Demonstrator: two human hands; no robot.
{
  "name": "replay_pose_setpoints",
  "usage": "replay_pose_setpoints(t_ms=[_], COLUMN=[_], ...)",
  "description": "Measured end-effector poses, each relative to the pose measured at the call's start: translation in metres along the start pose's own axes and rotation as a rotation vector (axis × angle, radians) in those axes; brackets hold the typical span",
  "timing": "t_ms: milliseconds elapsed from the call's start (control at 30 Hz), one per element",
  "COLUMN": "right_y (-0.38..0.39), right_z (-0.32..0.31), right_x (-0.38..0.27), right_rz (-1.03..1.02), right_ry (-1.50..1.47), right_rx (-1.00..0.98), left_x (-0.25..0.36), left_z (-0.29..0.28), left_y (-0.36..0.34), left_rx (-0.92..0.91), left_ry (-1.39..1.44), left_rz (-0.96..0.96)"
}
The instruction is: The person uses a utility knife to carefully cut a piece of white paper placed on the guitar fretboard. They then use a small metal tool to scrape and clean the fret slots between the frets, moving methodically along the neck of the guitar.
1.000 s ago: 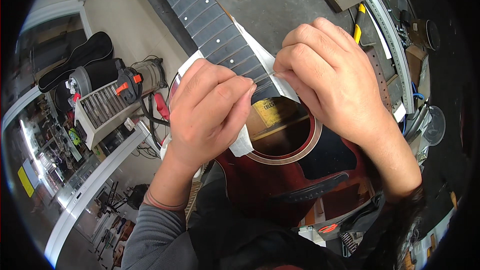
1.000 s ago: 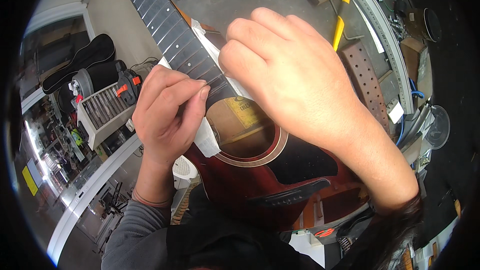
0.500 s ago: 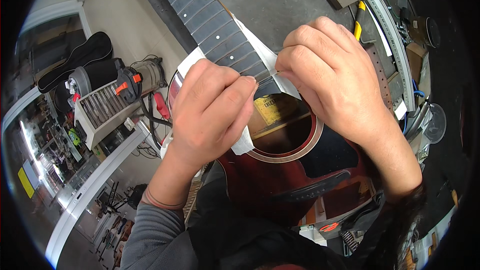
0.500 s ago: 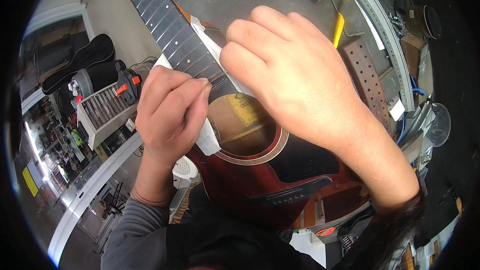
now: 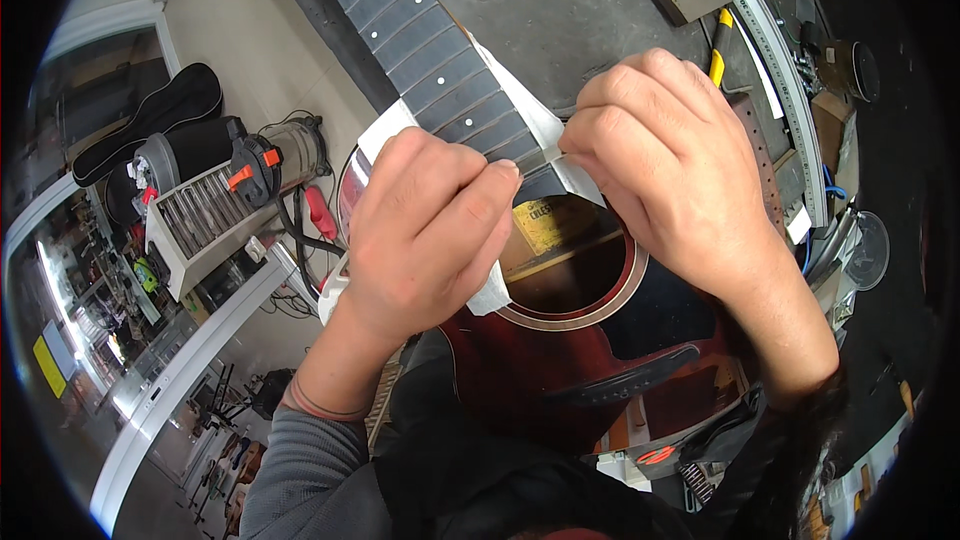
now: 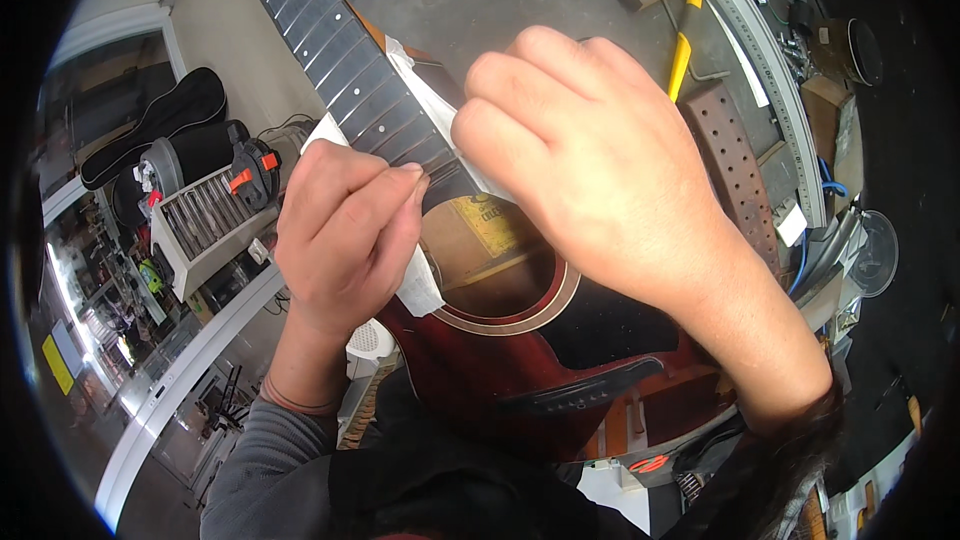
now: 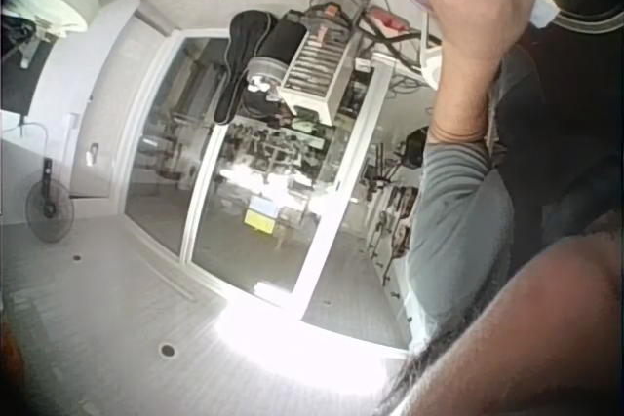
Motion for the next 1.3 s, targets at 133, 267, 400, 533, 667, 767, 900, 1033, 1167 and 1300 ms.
replay_pose_setpoints(t_ms=[133,267,400,533,667,767,900,1033,1167,1300], right_y=[0.003,0.002,0.0,0.002,0.004,0.002,0.0,0.001,0.003,-0.001], right_z=[-0.001,-0.001,0.001,0.002,-0.002,-0.001,0.0,-0.001,-0.003,-0.001], right_x=[-0.003,0.002,0.003,0.0,-0.002,0.001,0.003,-0.002,-0.004,0.001], right_rz=[-0.018,0.015,0.018,0.001,-0.013,0.012,0.02,-0.003,-0.012,0.034], right_ry=[-0.004,-0.011,-0.001,0.011,0.003,-0.008,-0.002,0.023,0.009,-0.014], right_rx=[0.017,-0.006,-0.01,-0.003,0.018,0.012,0.012,0.002,0.015,-0.009], left_x=[-0.002,-0.005,-0.005,-0.001,-0.003,-0.006,-0.005,-0.002,-0.003,-0.009], left_z=[0.0,0.0,0.001,0.002,0.002,0.002,0.002,0.002,0.0,0.0], left_y=[0.0,-0.001,0.0,0.004,0.002,0.001,0.001,0.001,-0.001,0.003], left_rx=[-0.035,-0.04,-0.027,-0.033,-0.077,-0.051,-0.028,-0.039,-0.043,-0.029], left_ry=[0.033,0.048,0.03,0.001,0.045,0.054,0.022,0.024,0.058,0.053], left_rz=[-0.004,-0.042,-0.037,-0.018,-0.023,-0.041,-0.049,-0.023,-0.038,-0.057])
Point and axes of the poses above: each hand's wrist, its own y-axis away from the middle knuckle, its own z-axis out of the palm, x = y × z, the point moved 9 cm from there along -y, towards the middle knuckle, and after that the axes turned 9 degrees about -z, right-handed, at the moved point
